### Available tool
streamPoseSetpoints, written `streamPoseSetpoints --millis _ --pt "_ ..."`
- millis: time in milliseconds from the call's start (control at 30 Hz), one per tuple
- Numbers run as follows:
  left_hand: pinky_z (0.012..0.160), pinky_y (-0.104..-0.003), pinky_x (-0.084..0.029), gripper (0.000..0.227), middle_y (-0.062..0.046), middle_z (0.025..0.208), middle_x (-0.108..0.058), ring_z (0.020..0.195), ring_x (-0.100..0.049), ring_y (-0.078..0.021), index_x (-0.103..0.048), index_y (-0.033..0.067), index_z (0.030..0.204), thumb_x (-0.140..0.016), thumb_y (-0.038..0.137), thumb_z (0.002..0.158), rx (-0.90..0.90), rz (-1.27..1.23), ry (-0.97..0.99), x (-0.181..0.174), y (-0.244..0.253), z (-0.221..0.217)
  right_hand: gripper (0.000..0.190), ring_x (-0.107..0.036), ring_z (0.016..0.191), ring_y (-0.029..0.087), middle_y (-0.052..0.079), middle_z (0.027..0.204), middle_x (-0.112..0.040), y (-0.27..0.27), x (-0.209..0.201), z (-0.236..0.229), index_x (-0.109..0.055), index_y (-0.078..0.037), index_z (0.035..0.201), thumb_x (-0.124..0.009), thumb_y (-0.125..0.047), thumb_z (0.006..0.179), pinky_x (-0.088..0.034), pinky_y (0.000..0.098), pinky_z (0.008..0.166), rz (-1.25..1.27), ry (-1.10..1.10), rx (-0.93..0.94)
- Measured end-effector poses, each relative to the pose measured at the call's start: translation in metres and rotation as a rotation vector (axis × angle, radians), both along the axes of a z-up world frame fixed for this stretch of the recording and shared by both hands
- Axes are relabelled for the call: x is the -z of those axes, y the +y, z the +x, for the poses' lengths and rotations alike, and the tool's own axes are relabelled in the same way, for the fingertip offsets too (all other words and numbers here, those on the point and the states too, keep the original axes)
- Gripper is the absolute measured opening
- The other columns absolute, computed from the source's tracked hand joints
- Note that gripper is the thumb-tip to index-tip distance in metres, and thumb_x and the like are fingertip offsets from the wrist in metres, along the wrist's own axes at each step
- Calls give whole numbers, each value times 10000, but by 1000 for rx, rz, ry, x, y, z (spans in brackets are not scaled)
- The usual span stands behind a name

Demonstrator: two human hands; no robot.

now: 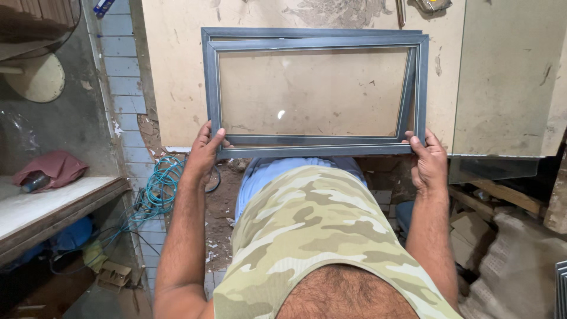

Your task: The person assembles window frames by placing glass panes into metal frames and stacking them on a workbench. They handle multiple frames and glass pieces, aligning and stacking them in a workshop setting.

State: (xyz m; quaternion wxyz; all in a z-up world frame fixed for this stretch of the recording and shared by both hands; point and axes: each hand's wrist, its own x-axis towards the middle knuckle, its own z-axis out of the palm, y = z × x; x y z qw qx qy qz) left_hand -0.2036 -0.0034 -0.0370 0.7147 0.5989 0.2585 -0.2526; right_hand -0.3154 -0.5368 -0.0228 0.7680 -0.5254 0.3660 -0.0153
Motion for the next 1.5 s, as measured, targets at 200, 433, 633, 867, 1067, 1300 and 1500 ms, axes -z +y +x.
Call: streamPoseSetpoints --millis 200,433,633,867,1067,1300,1500 --pt "1020 -367 -564 306 -68 1208 -678 1191 -664 -221 -564 79 1258 -703 112 988 161 -137 -315 -58 18 6 415 -707 971 126 87 1181 -712 8 -30 2 -589 -6 1430 -688 -60 1030 -608 258 837 33 -239 26" --pt "1003 -466 -599 362 -160 1129 -743 1095 -739 -312 -721 69 1091 -692 409 970 -101 -376 -450 -104 40 40 406 -705 959 147 82 1114 -701 23 -41 48 -591 4 1402 -717 -106 1033 -620 265 848 24 -329 -22" --pt "853 -404 -650 291 -118 1018 -737 1012 -762 -288 -656 79 1056 -683 368 1031 -480 -63 -263 -69 61 13 532 -699 896 131 89 1054 -724 53 -17 117 -561 32 1460 -769 -34 974 -607 246 787 -7 -191 5" --pt "887 -397 -662 266 -127 1021 -758 1017 -763 -275 -643 57 1047 -656 322 1050 -881 -261 -135 -10 63 -72 618 -720 1107 208 157 1280 -705 108 -13 136 -425 -6 1475 -724 -77 938 -597 400 987 186 -126 -302" --pt "1016 -421 -610 276 -104 1042 -749 1128 -724 -276 -610 75 1015 -646 349 1011 -986 -423 -154 25 -22 -125 525 -675 1204 199 125 1320 -680 137 -29 58 -483 -35 1422 -693 -115 948 -575 387 1031 239 -52 -643" --pt "1053 -474 -582 341 -101 1070 -670 1084 -679 -272 -614 41 1173 -701 336 1025 -942 -579 -77 33 -160 -197 656 -684 1017 173 109 1124 -703 67 -28 -42 -412 -119 1472 -720 -59 896 -561 320 915 189 64 -809" --pt "971 -454 -602 278 -153 1113 -699 1022 -702 -243 -592 4 1206 -681 185 1014 -497 -512 -108 -5 -205 -242 558 -641 1037 99 42 1127 -654 5 -34 -96 -534 4 1424 -755 -20 913 -552 282 917 69 40 -615"
